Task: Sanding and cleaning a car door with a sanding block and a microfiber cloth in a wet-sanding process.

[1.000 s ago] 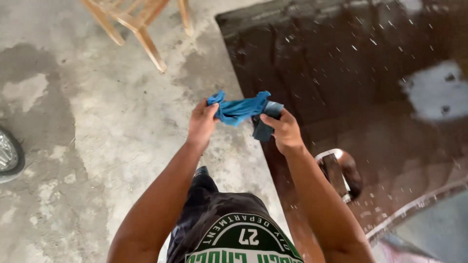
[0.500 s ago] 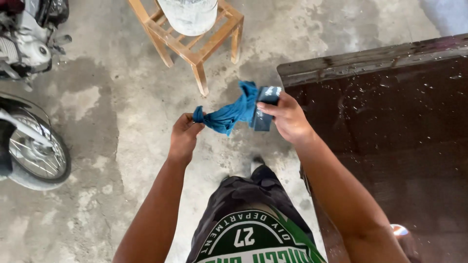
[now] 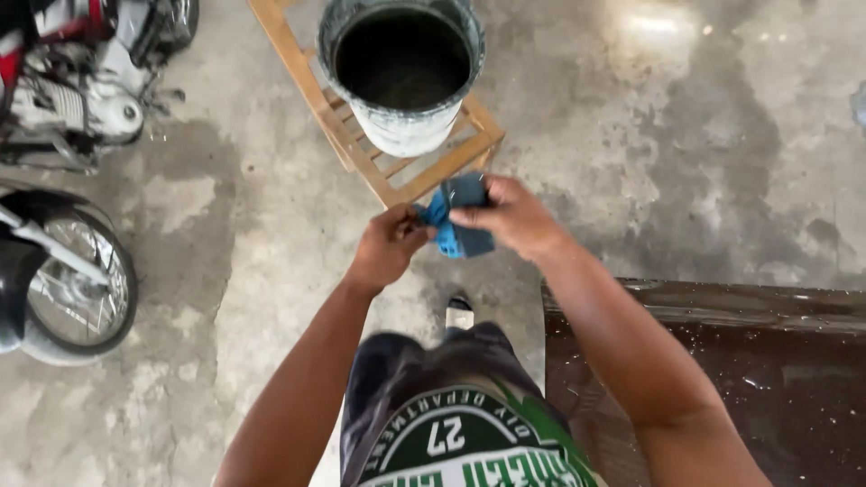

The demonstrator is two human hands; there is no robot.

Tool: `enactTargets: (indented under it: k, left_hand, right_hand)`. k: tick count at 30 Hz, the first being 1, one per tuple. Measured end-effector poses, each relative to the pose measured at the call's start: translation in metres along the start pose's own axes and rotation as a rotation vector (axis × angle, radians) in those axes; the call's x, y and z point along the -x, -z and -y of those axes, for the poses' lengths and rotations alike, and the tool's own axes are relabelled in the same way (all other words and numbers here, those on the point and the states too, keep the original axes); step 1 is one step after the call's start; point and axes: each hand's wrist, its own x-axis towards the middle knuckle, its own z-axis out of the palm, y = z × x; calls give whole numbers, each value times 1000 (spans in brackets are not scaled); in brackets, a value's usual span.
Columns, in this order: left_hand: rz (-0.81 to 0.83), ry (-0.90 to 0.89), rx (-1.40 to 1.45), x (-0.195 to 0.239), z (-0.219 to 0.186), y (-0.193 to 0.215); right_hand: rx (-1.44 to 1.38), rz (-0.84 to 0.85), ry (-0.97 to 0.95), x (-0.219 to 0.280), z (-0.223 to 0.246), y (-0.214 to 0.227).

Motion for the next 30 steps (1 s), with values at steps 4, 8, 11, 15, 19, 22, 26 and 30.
enactTargets:
  k: [4, 8, 11, 15, 19, 22, 26, 30]
  left_hand:
    - [-63, -54, -55, -68, -30, 15]
    - [-64, -217, 32, -131, -87, 36]
    - [-11, -360, -33, -184, -125, 55]
    - [99, -540, -101, -256, -171, 87]
    - [162, -534, -125, -324, -188, 129]
    - [173, -479, -264, -379, -156, 164]
    - [29, -274, -579, -422, -70, 216]
    - [-49, -30, -783, -432, -12, 248]
  right_hand:
    - [59, -49, 45, -46, 19, 47]
    - [219, -146, 128, -87, 55, 65]
    - [305, -237, 216, -121, 86, 69]
    - [385, -374, 335, -171, 118, 74]
    - [308, -463, 306, -234, 135, 64]
    - [332, -557, 239, -274, 113, 69]
    - [450, -674, 138, -311, 53, 81]
    - [378, -703, -134, -327, 15, 88]
